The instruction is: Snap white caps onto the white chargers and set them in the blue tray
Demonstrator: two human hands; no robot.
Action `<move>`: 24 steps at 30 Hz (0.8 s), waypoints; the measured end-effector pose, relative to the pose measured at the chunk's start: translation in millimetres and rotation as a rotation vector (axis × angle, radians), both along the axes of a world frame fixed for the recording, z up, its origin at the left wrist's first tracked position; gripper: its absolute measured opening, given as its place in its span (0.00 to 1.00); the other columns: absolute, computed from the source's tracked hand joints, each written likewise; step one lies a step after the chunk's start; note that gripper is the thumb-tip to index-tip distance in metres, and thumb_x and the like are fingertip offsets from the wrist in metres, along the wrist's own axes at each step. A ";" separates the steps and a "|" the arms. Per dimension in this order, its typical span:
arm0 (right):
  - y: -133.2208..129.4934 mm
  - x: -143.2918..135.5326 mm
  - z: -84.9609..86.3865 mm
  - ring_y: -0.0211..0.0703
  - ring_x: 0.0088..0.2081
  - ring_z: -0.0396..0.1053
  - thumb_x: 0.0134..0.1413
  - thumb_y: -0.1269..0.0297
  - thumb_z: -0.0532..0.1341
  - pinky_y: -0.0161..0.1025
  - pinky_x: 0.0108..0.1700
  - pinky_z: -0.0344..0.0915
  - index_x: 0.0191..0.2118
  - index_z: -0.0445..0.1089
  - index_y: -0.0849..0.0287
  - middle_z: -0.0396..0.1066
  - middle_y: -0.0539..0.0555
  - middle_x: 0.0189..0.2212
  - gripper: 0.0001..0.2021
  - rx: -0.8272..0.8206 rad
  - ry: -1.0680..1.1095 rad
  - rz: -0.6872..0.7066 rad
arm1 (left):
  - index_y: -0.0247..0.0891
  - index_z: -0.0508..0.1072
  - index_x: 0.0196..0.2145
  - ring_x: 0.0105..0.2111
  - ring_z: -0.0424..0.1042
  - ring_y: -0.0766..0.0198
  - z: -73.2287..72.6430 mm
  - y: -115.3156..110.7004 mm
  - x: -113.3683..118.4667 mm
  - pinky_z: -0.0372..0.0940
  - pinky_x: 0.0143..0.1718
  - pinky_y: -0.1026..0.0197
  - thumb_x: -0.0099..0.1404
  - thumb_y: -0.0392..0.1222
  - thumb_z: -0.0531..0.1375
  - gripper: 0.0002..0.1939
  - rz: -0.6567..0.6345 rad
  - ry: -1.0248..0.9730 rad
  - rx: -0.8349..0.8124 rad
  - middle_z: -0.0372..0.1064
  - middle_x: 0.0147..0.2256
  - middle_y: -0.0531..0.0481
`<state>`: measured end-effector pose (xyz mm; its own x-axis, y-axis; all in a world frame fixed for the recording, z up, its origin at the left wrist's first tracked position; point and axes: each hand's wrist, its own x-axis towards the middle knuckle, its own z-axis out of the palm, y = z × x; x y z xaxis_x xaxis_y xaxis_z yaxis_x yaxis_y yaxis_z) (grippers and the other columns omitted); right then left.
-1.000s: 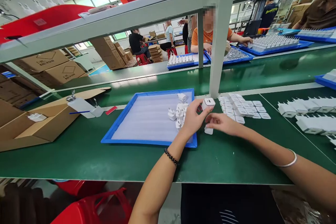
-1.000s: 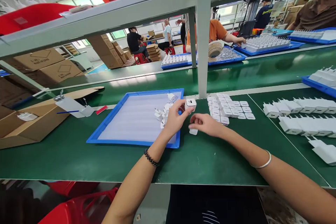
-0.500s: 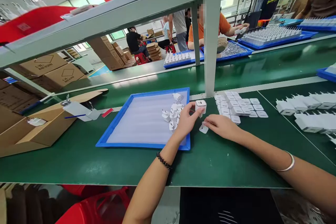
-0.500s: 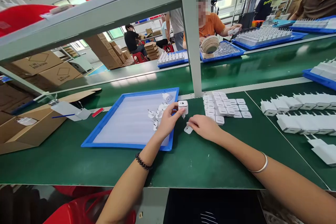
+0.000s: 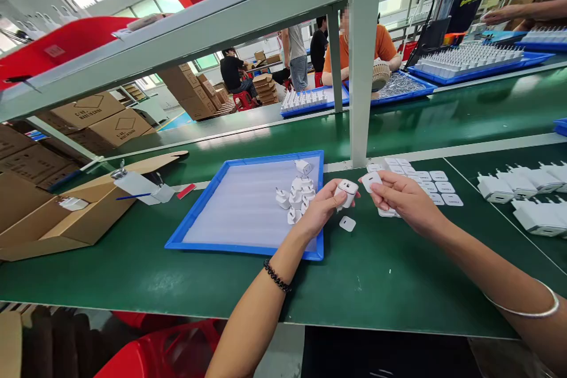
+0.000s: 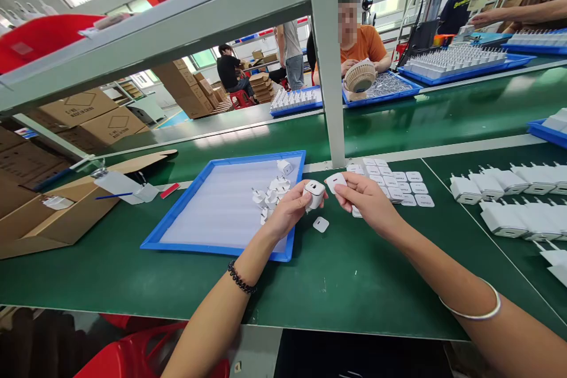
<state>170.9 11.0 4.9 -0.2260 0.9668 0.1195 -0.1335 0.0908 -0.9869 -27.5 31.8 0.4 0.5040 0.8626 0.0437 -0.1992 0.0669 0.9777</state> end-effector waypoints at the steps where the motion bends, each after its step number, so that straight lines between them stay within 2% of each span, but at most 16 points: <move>1: -3.1 -0.7 2.2 0.32 0.20 0.60 0.58 0.52 0.65 0.34 0.25 0.57 0.43 0.69 0.57 0.67 0.45 0.22 0.15 -0.013 0.010 0.023 | 0.36 0.71 0.40 0.34 0.66 0.64 0.0 0.0 -0.2 0.58 0.38 0.61 0.58 0.57 0.67 0.22 -0.012 0.007 -0.003 0.73 0.36 0.48; 4: -11.6 -2.0 7.9 0.34 0.17 0.64 0.58 0.53 0.66 0.36 0.26 0.62 0.50 0.65 0.54 0.71 0.45 0.22 0.19 -0.043 0.034 0.031 | 0.37 0.71 0.39 0.33 0.65 0.64 0.8 -0.8 -0.7 0.57 0.37 0.61 0.57 0.59 0.66 0.23 -0.031 0.043 -0.018 0.70 0.33 0.49; 10: -17.9 -1.2 11.0 0.34 0.15 0.66 0.57 0.56 0.68 0.35 0.25 0.64 0.49 0.67 0.54 0.74 0.46 0.21 0.17 -0.072 0.075 0.019 | 0.39 0.72 0.44 0.35 0.65 0.65 2.8 -5.2 1.1 0.60 0.37 0.62 0.50 0.54 0.73 0.28 -0.111 0.071 -0.013 0.67 0.35 0.51; 15: -19.1 1.1 11.6 0.33 0.13 0.64 0.58 0.58 0.67 0.34 0.22 0.62 0.48 0.69 0.53 0.73 0.45 0.19 0.14 -0.040 0.020 0.020 | 0.40 0.73 0.45 0.33 0.63 0.67 1.6 -5.6 3.1 0.60 0.33 0.64 0.51 0.49 0.73 0.26 -0.157 0.059 -0.016 0.65 0.34 0.52; 24: -20.6 -1.7 12.1 0.36 0.13 0.65 0.55 0.51 0.69 0.36 0.20 0.62 0.46 0.70 0.54 0.74 0.47 0.19 0.18 -0.058 -0.054 0.067 | 0.38 0.73 0.43 0.33 0.64 0.68 4.1 -9.7 3.6 0.60 0.36 0.63 0.51 0.47 0.73 0.24 -0.132 0.046 -0.045 0.66 0.33 0.53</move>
<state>169.2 -9.6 17.0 -0.2950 0.9542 0.0492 -0.0839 0.0255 -0.9961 -24.0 22.1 4.5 0.6136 0.7894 -0.0190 -0.1410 0.1332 0.9810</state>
